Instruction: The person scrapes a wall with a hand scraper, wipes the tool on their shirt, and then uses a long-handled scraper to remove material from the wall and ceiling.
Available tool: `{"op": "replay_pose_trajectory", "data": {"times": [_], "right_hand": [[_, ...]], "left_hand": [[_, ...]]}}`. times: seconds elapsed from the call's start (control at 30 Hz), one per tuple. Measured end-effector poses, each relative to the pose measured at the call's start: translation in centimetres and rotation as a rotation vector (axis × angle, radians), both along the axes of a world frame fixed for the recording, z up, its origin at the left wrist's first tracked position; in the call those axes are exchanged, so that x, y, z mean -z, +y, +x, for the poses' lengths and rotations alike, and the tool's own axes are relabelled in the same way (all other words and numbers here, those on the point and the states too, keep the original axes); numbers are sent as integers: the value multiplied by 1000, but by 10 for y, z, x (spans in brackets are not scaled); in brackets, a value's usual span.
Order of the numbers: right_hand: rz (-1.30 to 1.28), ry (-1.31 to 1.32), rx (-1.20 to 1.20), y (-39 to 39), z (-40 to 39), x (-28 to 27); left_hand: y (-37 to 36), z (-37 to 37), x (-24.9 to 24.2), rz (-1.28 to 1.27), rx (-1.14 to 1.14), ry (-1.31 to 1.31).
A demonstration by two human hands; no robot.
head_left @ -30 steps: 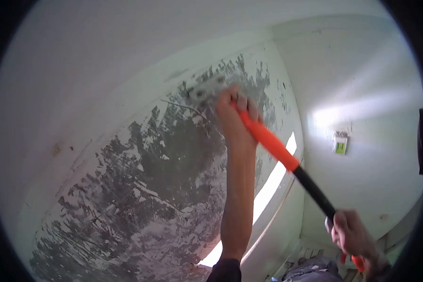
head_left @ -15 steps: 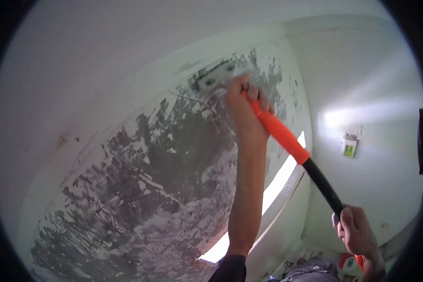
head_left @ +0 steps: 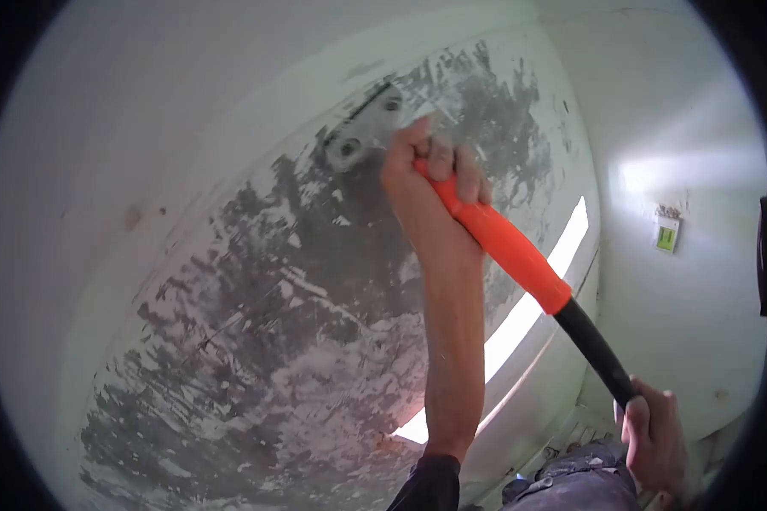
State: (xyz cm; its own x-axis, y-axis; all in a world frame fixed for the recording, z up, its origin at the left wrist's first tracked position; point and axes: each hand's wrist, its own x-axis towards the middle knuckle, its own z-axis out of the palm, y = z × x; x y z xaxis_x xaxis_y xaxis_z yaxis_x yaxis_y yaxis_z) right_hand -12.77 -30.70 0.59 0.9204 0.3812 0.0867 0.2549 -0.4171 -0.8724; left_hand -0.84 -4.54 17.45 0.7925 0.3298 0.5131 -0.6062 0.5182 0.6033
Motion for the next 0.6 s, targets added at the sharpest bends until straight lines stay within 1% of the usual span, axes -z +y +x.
{"op": "replay_pose_trajectory", "data": {"times": [0.03,0.07,0.1,0.13,0.17,0.2,0.23,0.27,0.3,0.33,0.37,0.43,0.47,0.5,0.57,0.6], "right_hand": [[53,-115,55,1,-4,1],[40,-220,81,4,-7,2],[23,-325,113,8,-11,0],[15,-209,126,12,-5,-6],[-2,-80,127,14,-1,-15],[140,-3,27,20,4,-37],[132,-33,7,15,-2,-38],[67,-17,-52,7,-15,-28],[4,-10,-103,10,-22,-34],[63,-221,52,24,-26,-32],[60,-199,54,21,-29,-33],[49,111,-72,14,-22,-47],[-16,-1,38,15,-36,-34],[-9,-10,40,13,-40,-35],[25,113,-166,8,-45,-39],[26,134,-157,10,-48,-38]], "left_hand": [[3,-7,8,19,6,-5],[3,-10,9,43,23,-13],[3,-5,0,51,31,-31],[3,3,-8,45,43,-48],[4,3,-6,28,44,-51],[5,-5,5,22,39,-39],[9,-17,9,17,46,-49],[9,-19,9,23,72,-47],[9,-17,0,29,80,-74],[11,-17,-4,63,67,-82],[12,-21,0,86,45,-63],[8,-24,-1,49,16,-28],[7,-26,-6,19,-7,-20],[12,-33,-3,25,-5,-29],[26,-48,8,88,84,-26],[23,-46,1,86,94,-5]]}}
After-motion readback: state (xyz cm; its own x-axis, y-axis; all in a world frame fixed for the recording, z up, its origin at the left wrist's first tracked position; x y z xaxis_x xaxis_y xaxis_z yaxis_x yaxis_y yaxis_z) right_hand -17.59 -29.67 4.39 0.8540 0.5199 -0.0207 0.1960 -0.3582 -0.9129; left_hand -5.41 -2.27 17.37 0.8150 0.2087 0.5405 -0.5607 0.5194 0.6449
